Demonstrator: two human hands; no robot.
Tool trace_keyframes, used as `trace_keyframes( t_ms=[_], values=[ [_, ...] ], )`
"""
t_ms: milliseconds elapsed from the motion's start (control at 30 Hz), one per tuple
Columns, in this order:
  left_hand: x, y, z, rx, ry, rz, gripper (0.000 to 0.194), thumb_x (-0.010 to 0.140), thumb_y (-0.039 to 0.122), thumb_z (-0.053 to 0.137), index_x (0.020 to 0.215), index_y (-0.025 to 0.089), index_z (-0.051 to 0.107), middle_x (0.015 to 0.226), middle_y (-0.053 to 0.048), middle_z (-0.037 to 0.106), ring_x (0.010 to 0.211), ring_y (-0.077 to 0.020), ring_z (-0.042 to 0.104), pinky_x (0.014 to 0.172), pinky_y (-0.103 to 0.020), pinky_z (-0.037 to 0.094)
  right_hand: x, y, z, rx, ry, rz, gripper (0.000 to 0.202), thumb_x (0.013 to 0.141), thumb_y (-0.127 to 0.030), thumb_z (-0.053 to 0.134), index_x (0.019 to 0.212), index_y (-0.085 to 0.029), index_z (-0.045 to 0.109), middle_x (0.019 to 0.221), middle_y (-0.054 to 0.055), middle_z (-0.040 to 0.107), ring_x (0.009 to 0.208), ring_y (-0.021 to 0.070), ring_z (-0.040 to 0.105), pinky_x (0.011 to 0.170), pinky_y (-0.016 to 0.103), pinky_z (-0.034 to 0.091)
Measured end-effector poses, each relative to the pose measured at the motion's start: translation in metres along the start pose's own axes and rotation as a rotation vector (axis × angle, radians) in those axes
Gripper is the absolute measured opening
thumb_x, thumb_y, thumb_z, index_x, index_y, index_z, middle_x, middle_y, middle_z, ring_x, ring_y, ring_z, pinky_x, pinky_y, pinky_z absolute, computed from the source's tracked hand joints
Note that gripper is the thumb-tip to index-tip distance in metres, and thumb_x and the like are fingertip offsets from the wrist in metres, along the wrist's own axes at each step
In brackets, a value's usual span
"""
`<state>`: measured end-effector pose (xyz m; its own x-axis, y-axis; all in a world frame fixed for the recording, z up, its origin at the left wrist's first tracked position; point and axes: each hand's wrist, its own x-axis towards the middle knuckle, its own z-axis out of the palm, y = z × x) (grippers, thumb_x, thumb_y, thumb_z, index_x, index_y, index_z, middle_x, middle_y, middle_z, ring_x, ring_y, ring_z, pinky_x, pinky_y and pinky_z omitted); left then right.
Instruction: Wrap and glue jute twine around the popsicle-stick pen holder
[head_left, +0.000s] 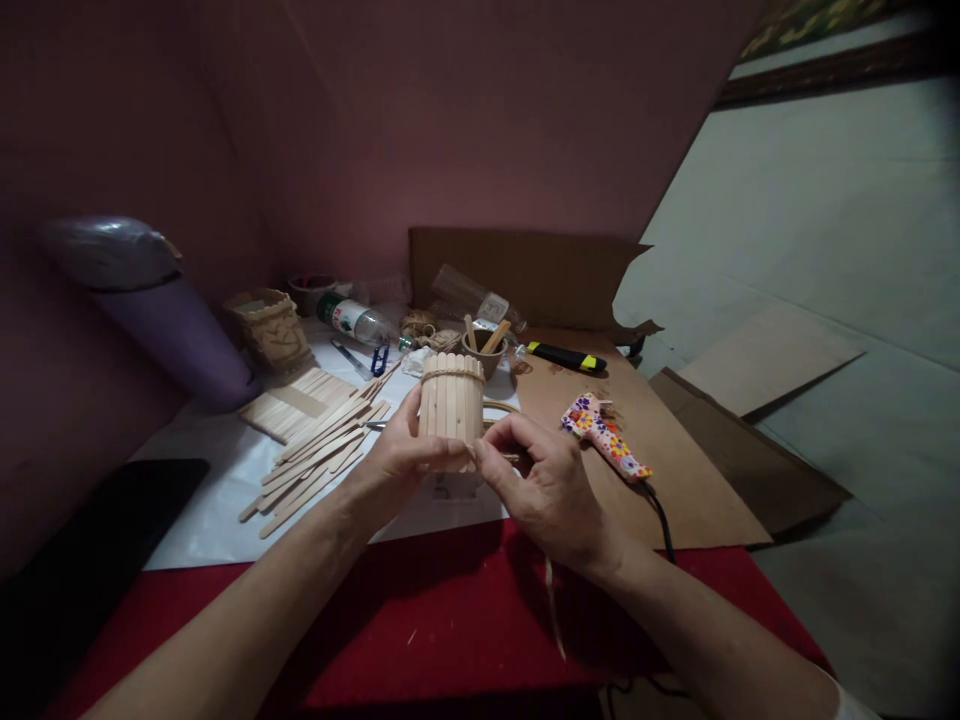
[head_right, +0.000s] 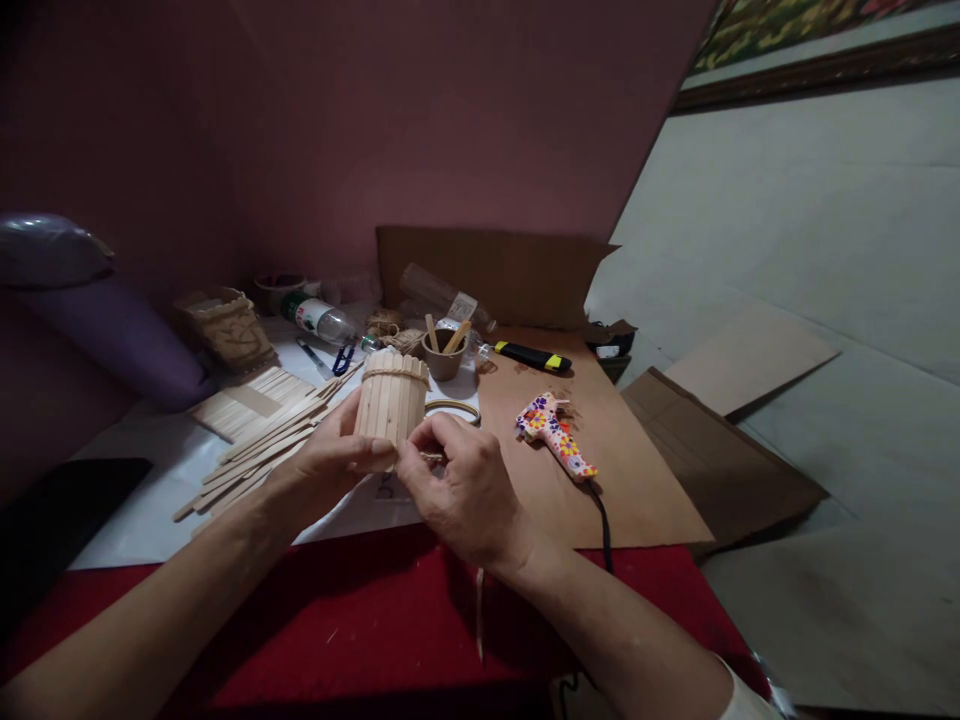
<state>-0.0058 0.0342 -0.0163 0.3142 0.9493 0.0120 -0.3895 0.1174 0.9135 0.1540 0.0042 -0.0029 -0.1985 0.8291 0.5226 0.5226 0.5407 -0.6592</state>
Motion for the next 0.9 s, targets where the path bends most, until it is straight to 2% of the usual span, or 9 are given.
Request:
trace_keyframes(
  t_ms=[233, 467, 900],
  values=[
    [-0.0016, 0.0061, 0.0007, -0.019, -0.021, -0.011, 0.058, 0.064, 0.015, 0.067, 0.119, 0.018, 0.049, 0.101, -0.008, 0.060, 0.090, -0.0217, 0.058, 0.071, -0.030, 0.046, -0.0008, 0.0012, -0.0009, 0.124, -0.015, 0.036, 0.008, 0.084, -0.021, 0.057, 0.077, -0.017, 0.056, 0.068, -0.001, 0.057, 0.060, 0.0115, 0.054, 0.056, 0.024, 0.043],
    [-0.0040, 0.0077, 0.0027, -0.065, -0.064, -0.018, 0.054, 0.063, 0.016, 0.065, 0.116, 0.018, 0.053, 0.093, -0.005, 0.060, 0.081, -0.0181, 0.056, 0.067, -0.028, 0.046, -0.0008, 0.0012, -0.0012, 0.267, -0.040, 0.111, 0.008, 0.084, -0.022, 0.059, 0.077, -0.018, 0.058, 0.066, -0.002, 0.056, 0.059, 0.0108, 0.052, 0.053, 0.023, 0.042],
    [-0.0050, 0.0071, -0.0006, -0.072, -0.108, 0.018, 0.054, 0.064, 0.018, 0.066, 0.116, 0.018, 0.054, 0.097, -0.008, 0.062, 0.086, -0.0223, 0.058, 0.071, -0.031, 0.045, -0.0015, -0.0016, -0.0037, 0.273, -0.034, 0.098, 0.009, 0.085, -0.022, 0.058, 0.077, -0.017, 0.058, 0.065, -0.001, 0.057, 0.057, 0.0106, 0.050, 0.050, 0.023, 0.040]
  ],
)
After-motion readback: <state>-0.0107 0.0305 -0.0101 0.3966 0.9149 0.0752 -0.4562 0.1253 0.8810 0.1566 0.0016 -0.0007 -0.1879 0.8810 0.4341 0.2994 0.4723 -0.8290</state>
